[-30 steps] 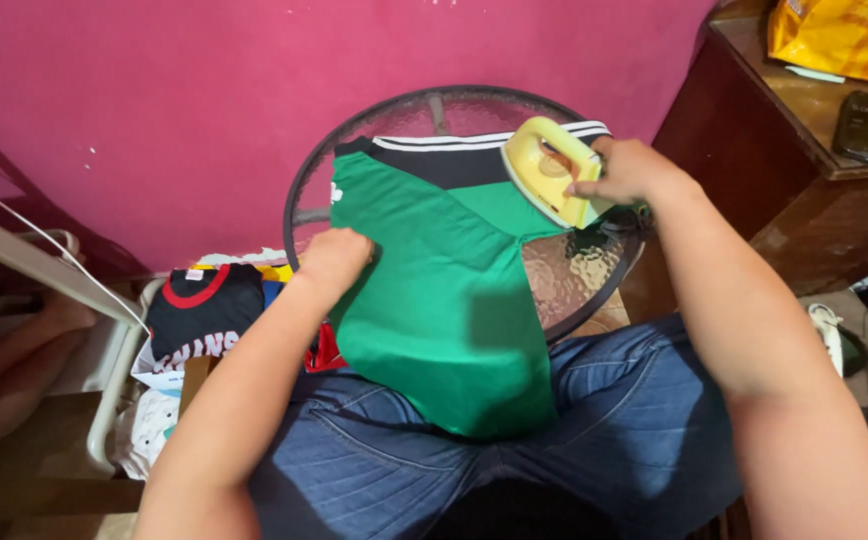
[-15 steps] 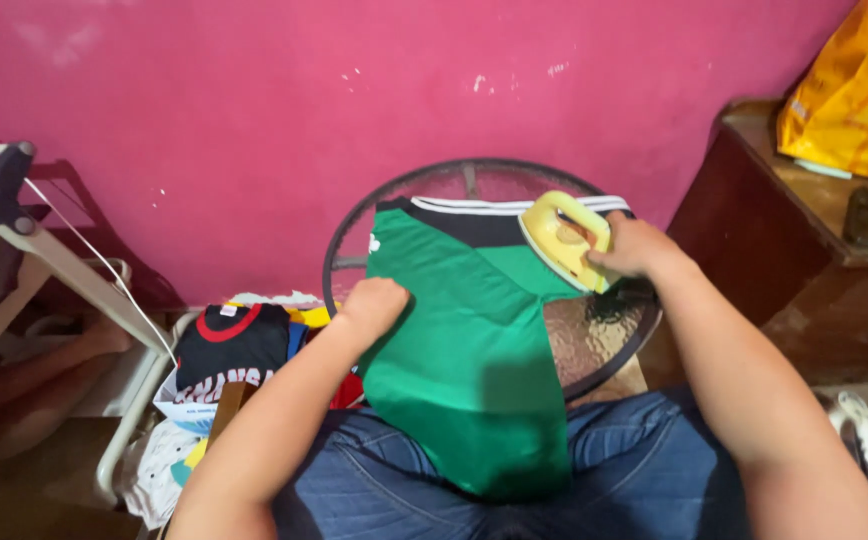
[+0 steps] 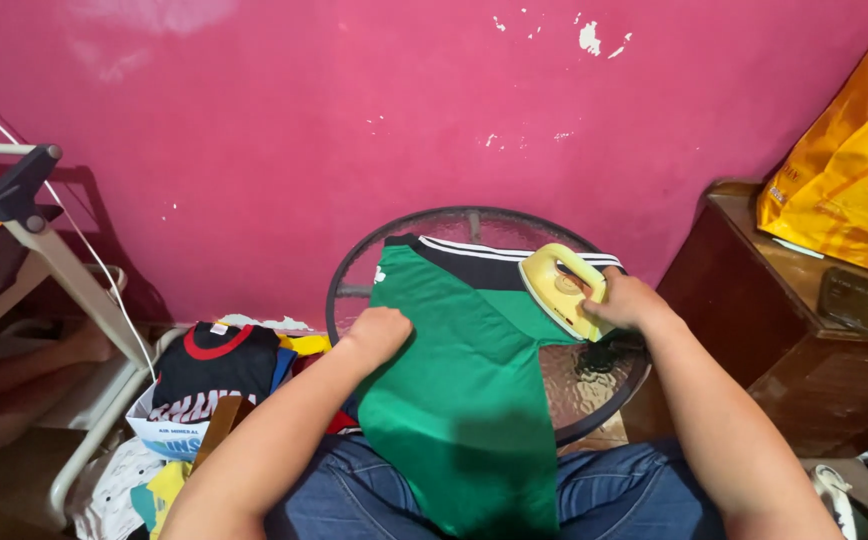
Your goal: The person irons a green and black short-sleeved shirt laid out on a round glass table. They use a yellow electric iron to smooth the fabric, moving it back and forth across the shirt's surface while occasionally adjusting the garment with their left hand.
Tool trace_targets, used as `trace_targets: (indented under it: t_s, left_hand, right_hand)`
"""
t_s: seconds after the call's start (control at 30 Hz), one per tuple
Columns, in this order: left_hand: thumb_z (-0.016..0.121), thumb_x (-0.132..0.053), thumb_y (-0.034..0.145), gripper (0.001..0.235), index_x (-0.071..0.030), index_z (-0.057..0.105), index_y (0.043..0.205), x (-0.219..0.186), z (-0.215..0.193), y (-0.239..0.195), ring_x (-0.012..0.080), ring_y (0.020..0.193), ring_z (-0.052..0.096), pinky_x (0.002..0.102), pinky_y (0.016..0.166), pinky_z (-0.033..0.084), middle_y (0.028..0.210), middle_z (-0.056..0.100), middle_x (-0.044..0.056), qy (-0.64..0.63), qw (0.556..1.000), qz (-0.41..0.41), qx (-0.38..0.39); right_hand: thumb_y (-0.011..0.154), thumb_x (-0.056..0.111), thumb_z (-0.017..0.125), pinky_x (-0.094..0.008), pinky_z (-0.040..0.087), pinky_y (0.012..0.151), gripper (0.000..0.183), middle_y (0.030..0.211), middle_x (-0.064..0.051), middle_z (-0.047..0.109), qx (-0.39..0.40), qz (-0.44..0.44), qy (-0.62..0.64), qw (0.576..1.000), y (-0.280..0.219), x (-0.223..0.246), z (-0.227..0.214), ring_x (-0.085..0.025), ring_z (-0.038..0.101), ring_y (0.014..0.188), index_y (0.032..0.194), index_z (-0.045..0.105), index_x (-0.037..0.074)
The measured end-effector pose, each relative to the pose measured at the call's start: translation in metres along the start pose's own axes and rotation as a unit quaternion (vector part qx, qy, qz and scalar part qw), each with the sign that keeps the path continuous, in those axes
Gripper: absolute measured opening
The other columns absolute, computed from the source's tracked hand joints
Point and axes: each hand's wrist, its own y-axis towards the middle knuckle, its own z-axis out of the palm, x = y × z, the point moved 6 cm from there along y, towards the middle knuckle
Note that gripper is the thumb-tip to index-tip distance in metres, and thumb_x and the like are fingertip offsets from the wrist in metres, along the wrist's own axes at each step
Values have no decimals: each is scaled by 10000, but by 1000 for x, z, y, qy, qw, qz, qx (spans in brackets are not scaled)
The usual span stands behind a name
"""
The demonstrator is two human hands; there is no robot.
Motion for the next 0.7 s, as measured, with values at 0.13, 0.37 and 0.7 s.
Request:
trace_targets:
  t_s: [0.13,0.37,0.7]
  left_hand:
    - [569,-22,881,250,-121,765,761,1,-1,2,296,776,776,461,646,624,776,764,101,-14,1000,6,7]
    - [568,-22,886,244,-96,786,806,-1,-9,-1,305,812,782,458,670,627,809,775,110,-19,1000,9,22]
    - [558,-21,896,249,-85,789,829,-2,-18,-6,305,824,781,461,694,630,830,778,117,-22,999,-2,36]
  right_hand:
    - [784,596,710,-492,531,1050,831,1252,-318,693,-5,-3,1,1000,4,-3,3,-434,647,1254,1421,540,89]
    - [792,595,710,-502,531,1038,826,1250,-328,691,-12,-2,2,1000,-2,0,0,-439,650,1242,1410,555,70]
    - [809,567,703,-508,515,1053,827,1286,-332,670,-5,11,10,1000,-25,18,-15,-450,625,1271,1434,543,51]
